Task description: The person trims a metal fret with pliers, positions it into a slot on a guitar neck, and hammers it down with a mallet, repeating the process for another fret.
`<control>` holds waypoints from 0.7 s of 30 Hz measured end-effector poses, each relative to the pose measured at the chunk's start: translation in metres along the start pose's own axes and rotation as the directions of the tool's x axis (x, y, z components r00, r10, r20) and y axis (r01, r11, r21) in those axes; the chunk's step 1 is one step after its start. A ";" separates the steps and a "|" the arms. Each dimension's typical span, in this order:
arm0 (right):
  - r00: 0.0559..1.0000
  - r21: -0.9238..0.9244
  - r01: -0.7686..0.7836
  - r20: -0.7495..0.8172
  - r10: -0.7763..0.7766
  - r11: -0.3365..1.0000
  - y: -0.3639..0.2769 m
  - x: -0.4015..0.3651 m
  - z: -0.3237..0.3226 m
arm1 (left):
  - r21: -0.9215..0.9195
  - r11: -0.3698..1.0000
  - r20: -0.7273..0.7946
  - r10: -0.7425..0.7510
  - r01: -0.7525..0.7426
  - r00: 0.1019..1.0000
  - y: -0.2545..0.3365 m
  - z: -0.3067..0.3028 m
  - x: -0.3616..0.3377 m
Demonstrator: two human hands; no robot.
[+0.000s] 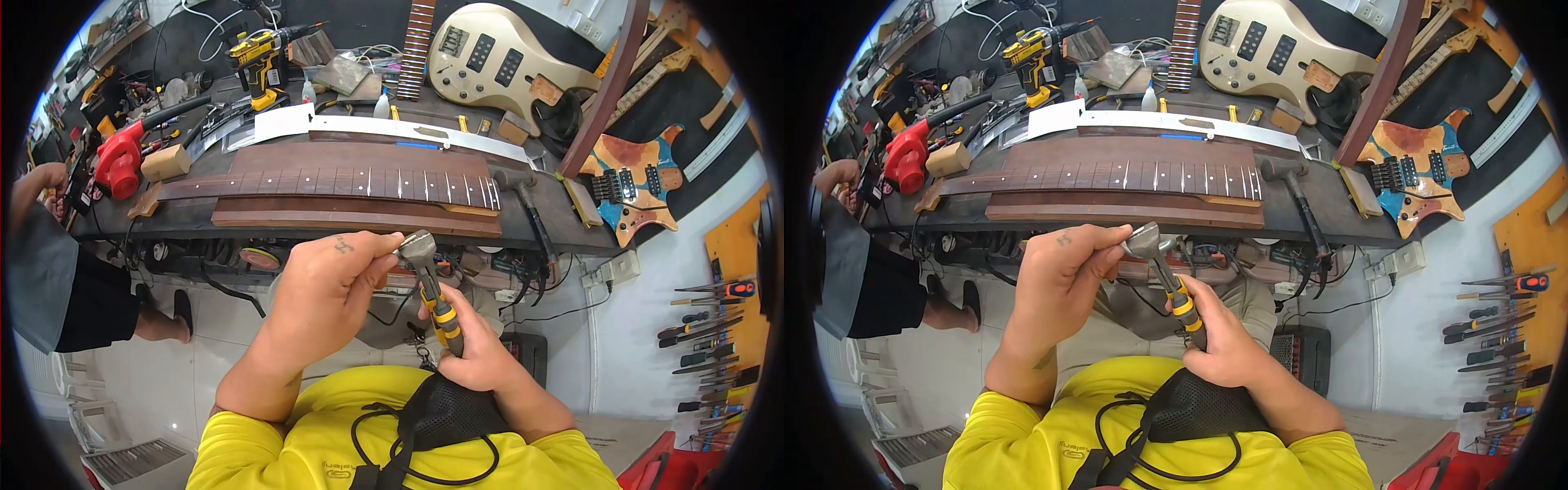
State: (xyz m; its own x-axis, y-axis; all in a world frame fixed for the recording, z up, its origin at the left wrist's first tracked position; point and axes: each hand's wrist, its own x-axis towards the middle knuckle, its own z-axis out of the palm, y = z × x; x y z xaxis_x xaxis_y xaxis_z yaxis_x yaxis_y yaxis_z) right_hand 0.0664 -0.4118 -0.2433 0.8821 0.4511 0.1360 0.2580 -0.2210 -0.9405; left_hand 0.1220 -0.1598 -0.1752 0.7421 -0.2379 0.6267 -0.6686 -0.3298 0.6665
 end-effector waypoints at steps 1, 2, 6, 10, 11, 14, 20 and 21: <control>1.000 -0.043 -0.007 0.007 0.008 0.999 0.002 -0.002 -0.001 | -0.034 0.999 0.015 0.021 -0.021 1.000 -0.003 0.000 0.000; 1.000 -0.087 -0.014 0.015 0.015 0.996 0.003 -0.003 -0.001 | -0.034 0.999 0.016 0.021 -0.020 1.000 -0.005 0.001 -0.001; 1.000 -0.059 0.014 0.005 -0.014 0.998 0.003 -0.002 -0.002 | -0.054 0.998 0.013 -0.017 0.018 1.000 -0.003 0.001 -0.002; 1.000 -0.105 0.007 0.015 -0.005 0.994 -0.004 -0.001 -0.002 | -0.051 0.997 0.013 -0.053 0.053 0.999 0.000 0.001 -0.004; 1.000 -0.094 0.008 0.015 -0.007 0.996 -0.005 -0.001 -0.002 | -0.052 0.997 0.013 -0.052 0.053 0.999 -0.001 0.001 -0.003; 1.000 -0.067 -0.010 0.021 0.011 0.998 -0.007 -0.002 -0.002 | -0.087 0.996 0.004 -0.009 0.010 1.000 -0.003 0.000 -0.004; 0.990 0.012 -0.060 0.132 0.058 0.998 -0.006 0.001 -0.002 | 0.037 0.998 0.107 -0.045 0.042 0.993 0.000 -0.007 -0.002; 0.990 0.014 -0.062 0.132 0.059 0.998 -0.006 0.001 -0.001 | 0.035 0.997 0.130 -0.071 0.067 0.989 0.000 -0.007 -0.002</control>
State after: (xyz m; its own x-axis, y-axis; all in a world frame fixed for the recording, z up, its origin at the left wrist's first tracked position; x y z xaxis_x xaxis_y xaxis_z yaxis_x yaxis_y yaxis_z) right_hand 0.0659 -0.4113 -0.2368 0.8362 0.5472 0.0379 0.1975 -0.2359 -0.9515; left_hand 0.1200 -0.1525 -0.1738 0.7878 -0.3306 0.5197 -0.6150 -0.3767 0.6927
